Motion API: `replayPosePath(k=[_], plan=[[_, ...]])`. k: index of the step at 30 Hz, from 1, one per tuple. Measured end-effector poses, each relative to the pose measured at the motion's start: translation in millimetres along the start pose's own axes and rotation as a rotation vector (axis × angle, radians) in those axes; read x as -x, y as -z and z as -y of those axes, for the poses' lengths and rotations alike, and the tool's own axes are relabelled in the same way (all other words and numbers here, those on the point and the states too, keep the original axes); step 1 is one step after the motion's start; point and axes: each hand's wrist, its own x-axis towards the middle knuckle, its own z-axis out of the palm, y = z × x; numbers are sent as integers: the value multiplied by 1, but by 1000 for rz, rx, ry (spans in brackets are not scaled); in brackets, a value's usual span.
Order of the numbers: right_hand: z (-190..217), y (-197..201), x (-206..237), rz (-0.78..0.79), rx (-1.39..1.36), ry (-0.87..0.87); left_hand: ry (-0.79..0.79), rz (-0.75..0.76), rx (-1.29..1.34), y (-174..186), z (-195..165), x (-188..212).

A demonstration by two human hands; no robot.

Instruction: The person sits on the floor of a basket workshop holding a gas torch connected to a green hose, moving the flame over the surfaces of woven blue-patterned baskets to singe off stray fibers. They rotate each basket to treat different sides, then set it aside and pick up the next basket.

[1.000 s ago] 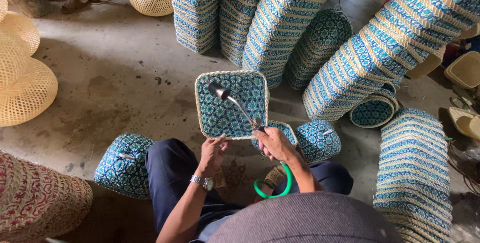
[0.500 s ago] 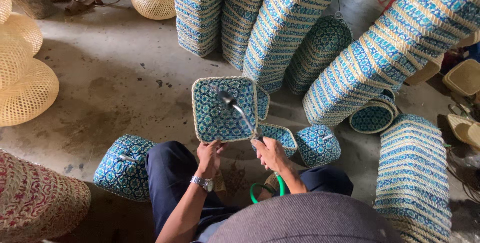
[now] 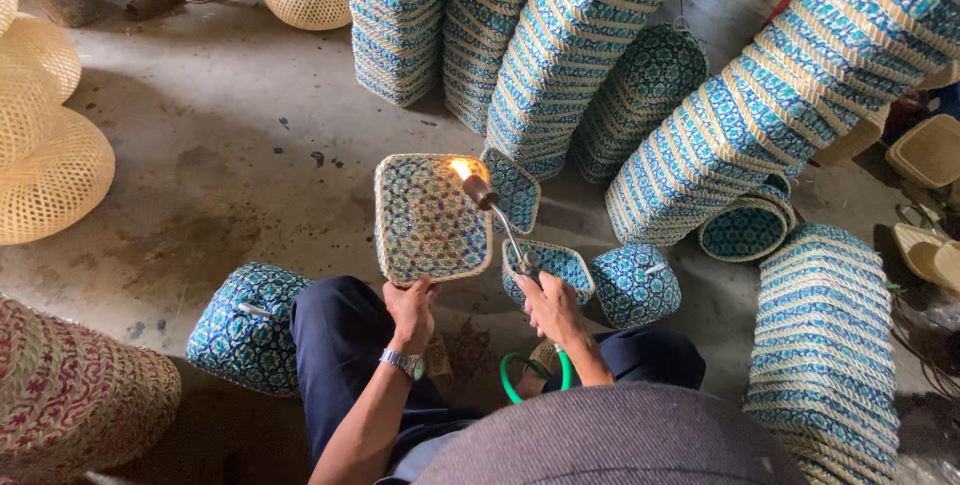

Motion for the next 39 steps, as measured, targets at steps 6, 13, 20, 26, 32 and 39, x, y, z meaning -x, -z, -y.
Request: replayPosePath(k=[6,13,20,26,32,39], plan=[[2,-3,-6,-15,-71,32,-52,-24,-39,-6,8,9],[10,-23,-7,136,-22,114,-43,48,-21,-7,10,14],[-11,-8,-3,-35,-30,16,-144,-94,-235,-7,5,1],[-23,-12,16,45,88,-82,-364,-145,-406,-7,8,-2],[-12,7,12,-56,111,-8,-498,-43,-327,0,3,-4],[-11,0,22,105,209,-61,-465,-35,-368,-2,-7,-12]])
